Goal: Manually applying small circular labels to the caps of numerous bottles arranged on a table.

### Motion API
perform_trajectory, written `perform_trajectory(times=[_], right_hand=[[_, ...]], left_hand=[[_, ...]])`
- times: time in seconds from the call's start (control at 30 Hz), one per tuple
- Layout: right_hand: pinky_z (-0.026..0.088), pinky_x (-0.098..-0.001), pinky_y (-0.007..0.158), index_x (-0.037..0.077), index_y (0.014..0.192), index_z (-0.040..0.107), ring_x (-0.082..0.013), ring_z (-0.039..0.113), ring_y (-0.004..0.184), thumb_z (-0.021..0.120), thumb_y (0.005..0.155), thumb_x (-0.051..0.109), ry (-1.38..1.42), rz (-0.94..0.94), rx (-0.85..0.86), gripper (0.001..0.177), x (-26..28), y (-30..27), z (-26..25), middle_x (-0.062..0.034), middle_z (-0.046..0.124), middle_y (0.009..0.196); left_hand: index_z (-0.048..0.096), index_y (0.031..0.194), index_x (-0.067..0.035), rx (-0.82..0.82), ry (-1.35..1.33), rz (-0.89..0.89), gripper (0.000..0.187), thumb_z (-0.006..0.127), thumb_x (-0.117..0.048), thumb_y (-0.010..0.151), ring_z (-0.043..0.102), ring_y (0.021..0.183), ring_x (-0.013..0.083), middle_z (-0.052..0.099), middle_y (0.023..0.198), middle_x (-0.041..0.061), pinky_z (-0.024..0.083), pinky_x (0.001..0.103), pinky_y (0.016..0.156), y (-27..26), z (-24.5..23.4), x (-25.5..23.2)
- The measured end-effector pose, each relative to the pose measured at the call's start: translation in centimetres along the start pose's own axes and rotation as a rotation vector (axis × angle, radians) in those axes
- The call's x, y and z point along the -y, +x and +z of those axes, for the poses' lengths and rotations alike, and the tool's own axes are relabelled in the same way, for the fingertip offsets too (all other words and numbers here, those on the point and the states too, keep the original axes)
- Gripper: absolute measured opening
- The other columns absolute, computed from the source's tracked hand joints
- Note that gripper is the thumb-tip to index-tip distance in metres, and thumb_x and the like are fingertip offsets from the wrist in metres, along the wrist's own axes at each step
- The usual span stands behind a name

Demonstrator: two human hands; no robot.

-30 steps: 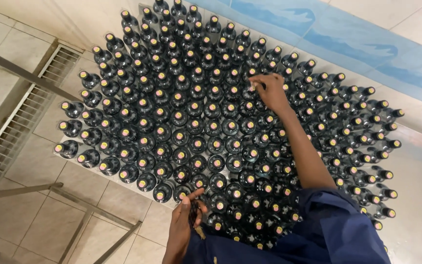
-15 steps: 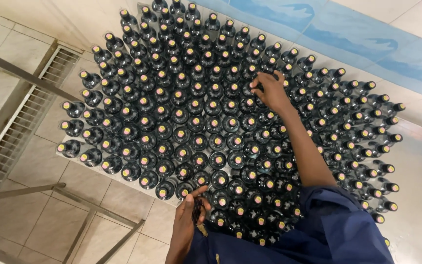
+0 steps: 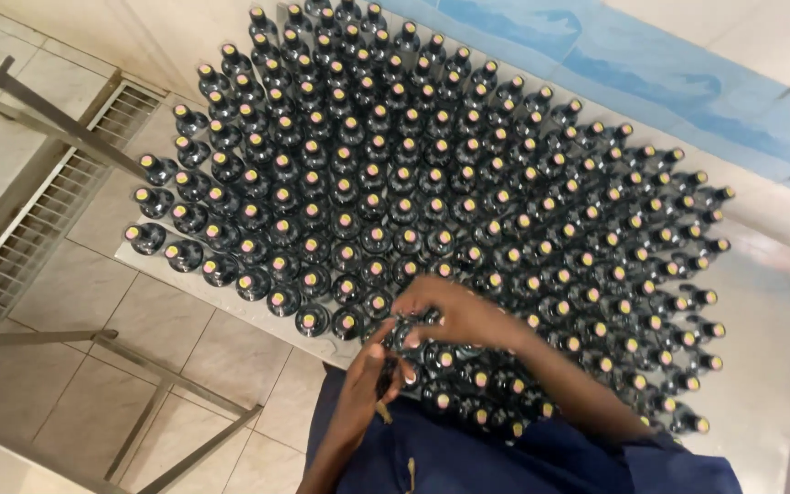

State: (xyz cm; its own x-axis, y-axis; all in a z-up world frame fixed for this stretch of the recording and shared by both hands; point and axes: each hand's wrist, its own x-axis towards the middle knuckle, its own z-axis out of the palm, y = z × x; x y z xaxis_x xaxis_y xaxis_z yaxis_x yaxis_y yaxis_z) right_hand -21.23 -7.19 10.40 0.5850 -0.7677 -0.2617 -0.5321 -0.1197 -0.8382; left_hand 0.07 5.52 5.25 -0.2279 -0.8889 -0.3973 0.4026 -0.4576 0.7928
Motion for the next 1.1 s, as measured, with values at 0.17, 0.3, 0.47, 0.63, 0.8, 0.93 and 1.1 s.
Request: perform_trajectory(times=[0.17,0.3,0.47,0.63,0.8,0.93,1.1], right_hand=[[0.054,-0.0335,0.087,0.019,0.126,0.078,-0.0181,0.064,0.099,0.085,0.096,0.019,0.094,-0.188,-0.124,0.030,0.7,-5.8,5.2,0.0016,0.074,0.107],[0.061,-0.0449,0.097,0.014,0.108,0.077,-0.0263,0.074,0.108,0.077,0.101,0.016,0.191,-0.204,-0.272,0.007,0.8,-8.5,7.6,-0.0075,0.078,0.120],[0.069,-0.0350,0.085,0.016,0.117,0.087,-0.0191,0.083,0.095,0.082,0.093,0.008,0.282,0.095,-0.432,0.026,0.1,-9.7,9.0,-0.0067,0.088,0.107],[0.068,-0.0386,0.096,0.014,0.123,0.085,-0.0227,0.086,0.105,0.082,0.094,0.016,0.279,0.055,-0.464,0.029,1.5,-8.6,9.6,-0.0074,0.089,0.109],[0.069,-0.0409,0.102,0.016,0.127,0.082,-0.0250,0.083,0.116,0.077,0.098,0.014,0.259,0.055,-0.405,0.030,0.7,-6.3,8.0,-0.0079,0.085,0.129],[0.073,-0.0321,0.087,0.015,0.120,0.079,-0.0194,0.086,0.102,0.069,0.106,0.022,0.156,0.155,-0.598,0.019,-1.3,-2.0,2.7,-0.0052,0.087,0.116],[0.063,-0.0371,0.086,0.017,0.121,0.079,-0.0146,0.077,0.091,0.069,0.109,0.027,-0.053,0.036,-0.857,0.019,-8.9,6.8,-5.4,0.0003,0.083,0.105]], left_hand=[[0.059,0.136,-0.007,0.250,0.134,-0.004,0.057,0.043,-0.055,0.109,0.055,0.058,0.0089,0.074,0.088,0.015,0.040,0.022,0.051,-0.1,1.7,0.5],[0.044,0.168,-0.012,0.310,0.180,-0.125,0.076,0.045,-0.056,0.106,0.051,0.058,0.0054,0.074,0.097,0.012,0.036,0.021,0.052,-1.0,2.9,-1.0],[0.054,0.161,-0.012,0.432,0.254,-0.118,0.068,0.043,-0.054,0.109,0.053,0.063,0.0035,0.072,0.093,0.005,0.037,0.020,0.056,-1.7,2.2,-1.6],[0.050,0.165,-0.010,0.438,0.231,-0.112,0.070,0.042,-0.052,0.110,0.049,0.060,0.0045,0.072,0.092,0.006,0.037,0.022,0.056,-1.7,0.2,-1.8],[0.050,0.164,-0.011,0.422,0.109,-0.021,0.072,0.045,-0.054,0.107,0.058,0.066,0.0067,0.075,0.132,0.012,0.038,0.020,0.054,-1.7,-2.2,-1.3],[0.045,0.168,-0.006,0.319,-0.048,-0.047,0.073,0.047,-0.048,0.109,0.051,0.058,0.0068,0.075,0.089,0.008,0.041,0.024,0.055,-1.5,-5.6,0.5],[0.052,0.164,-0.006,0.119,-0.077,-0.065,0.073,0.049,-0.051,0.106,0.050,0.056,0.0074,0.075,0.087,0.009,0.037,0.024,0.050,-2.6,-9.2,2.8]])
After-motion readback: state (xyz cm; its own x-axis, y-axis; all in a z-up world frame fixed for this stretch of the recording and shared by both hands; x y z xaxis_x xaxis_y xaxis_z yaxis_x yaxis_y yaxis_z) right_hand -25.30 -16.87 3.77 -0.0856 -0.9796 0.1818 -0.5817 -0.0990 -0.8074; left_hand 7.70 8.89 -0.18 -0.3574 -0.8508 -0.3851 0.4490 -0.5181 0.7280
